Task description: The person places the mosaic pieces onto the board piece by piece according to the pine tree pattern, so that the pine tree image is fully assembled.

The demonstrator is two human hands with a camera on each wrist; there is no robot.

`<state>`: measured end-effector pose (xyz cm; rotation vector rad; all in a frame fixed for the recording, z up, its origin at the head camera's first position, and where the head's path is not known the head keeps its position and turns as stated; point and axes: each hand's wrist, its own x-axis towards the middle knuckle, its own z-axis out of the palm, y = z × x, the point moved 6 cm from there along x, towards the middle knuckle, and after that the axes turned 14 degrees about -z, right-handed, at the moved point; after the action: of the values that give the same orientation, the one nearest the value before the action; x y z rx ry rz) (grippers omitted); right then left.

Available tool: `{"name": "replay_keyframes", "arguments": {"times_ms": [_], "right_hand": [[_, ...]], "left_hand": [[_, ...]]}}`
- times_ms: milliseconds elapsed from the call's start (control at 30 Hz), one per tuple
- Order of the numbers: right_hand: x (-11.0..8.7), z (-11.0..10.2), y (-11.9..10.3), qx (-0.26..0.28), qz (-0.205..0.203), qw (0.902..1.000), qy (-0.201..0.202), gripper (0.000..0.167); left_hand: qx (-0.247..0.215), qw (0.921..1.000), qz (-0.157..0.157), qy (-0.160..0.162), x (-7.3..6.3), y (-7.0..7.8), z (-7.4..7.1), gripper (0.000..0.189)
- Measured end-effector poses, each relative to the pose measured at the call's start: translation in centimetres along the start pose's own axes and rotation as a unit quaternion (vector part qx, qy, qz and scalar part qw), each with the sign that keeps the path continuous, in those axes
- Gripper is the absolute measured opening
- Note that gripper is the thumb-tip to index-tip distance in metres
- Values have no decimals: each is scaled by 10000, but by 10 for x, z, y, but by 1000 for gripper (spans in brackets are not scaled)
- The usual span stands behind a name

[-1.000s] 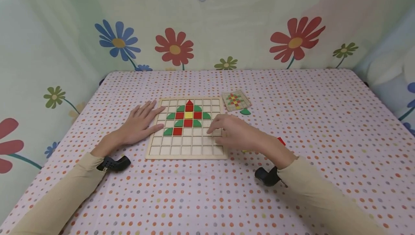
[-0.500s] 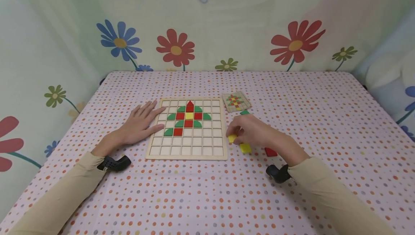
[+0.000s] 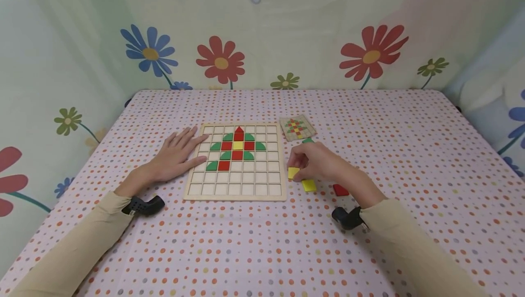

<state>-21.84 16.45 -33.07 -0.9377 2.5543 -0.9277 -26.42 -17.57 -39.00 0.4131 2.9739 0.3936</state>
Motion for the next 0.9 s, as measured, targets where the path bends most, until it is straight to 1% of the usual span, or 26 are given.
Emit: {"name": "replay_keyframes", "arguments": {"times_ms": [100, 267, 367, 500, 567, 633, 700, 800, 900], "right_hand": [[-2, 1, -2, 12, -82, 9998, 173, 23], [-4, 3, -9, -136, -123, 9996, 196, 20], [-4, 3, -17, -289, -208, 9990, 282, 18], [1, 0, -31, -592, -410, 9961, 517, 14], [5, 1, -39, -689, -501, 9946, 593, 13], [12, 3, -47, -664, -639, 9934, 688, 14], [20, 8, -54, -547, -805, 9924, 757, 15], [35, 14, -62, -351, -1103, 9896, 849, 11], [51, 22, -69, -190, -1212, 9891, 811, 9]], "left_hand": [[-22, 10000, -18, 6, 0, -1, -1, 75], [-2, 10000, -13, 3, 0, -1, -2, 75], [-4, 10000, 1, 0, 0, -1, -2, 75], [-17, 10000, 0, -1, 0, 0, -2, 75], [-19, 10000, 4, 9, 0, 0, -3, 75], [-17, 10000, 15, 23, 0, -1, -3, 75], [-12, 10000, 26, 32, 0, -1, -2, 75], [9, 10000, 6, 8, 0, -2, 0, 75], [8, 10000, 16, -11, 1, -2, 1, 74]]}}
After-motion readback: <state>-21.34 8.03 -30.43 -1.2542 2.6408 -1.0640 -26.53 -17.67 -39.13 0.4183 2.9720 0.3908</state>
